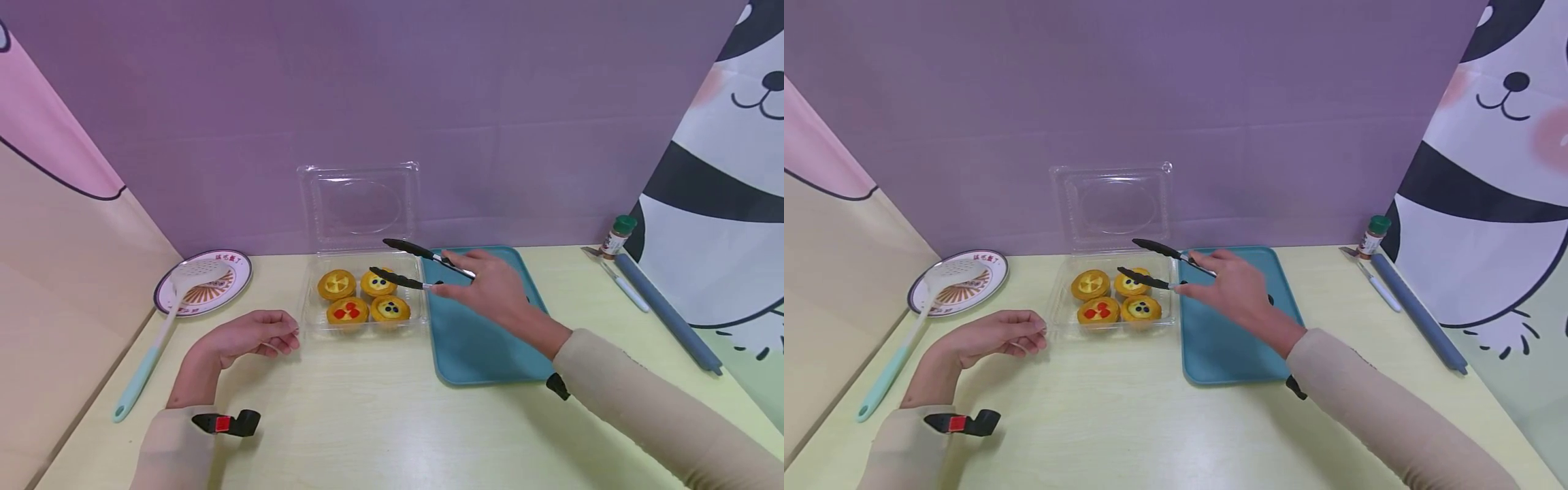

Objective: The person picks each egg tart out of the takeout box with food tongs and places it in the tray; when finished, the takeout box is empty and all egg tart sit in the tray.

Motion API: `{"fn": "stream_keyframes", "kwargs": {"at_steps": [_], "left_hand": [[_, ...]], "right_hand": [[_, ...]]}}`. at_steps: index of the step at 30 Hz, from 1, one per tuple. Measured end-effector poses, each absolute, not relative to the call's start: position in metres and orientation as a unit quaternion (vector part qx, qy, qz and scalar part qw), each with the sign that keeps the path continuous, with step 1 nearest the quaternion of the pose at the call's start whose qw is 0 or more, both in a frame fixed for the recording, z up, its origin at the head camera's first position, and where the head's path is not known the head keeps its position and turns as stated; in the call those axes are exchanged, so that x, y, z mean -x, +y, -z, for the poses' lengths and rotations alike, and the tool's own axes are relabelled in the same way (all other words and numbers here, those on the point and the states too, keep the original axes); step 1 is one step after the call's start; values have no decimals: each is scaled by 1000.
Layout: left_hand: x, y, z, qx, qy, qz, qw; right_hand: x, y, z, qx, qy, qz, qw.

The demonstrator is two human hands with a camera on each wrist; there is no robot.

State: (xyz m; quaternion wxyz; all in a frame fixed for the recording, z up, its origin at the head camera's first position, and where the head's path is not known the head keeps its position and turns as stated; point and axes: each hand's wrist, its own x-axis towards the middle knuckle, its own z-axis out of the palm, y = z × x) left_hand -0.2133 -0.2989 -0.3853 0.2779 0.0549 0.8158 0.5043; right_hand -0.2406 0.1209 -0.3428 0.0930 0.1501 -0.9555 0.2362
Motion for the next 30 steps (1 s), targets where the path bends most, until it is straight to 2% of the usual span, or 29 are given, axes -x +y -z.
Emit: {"fn": "stream_keyframes", "kwargs": {"at_steps": [21,30], "left_hand": [[214,-298,384,-44,816,-509,271],[214,-297,384,-48,814,-511,271]], "right_hand": [[249,70,338,-186,-965,-179,38],[254,50,338,-178,-972,-153,-4]]}}
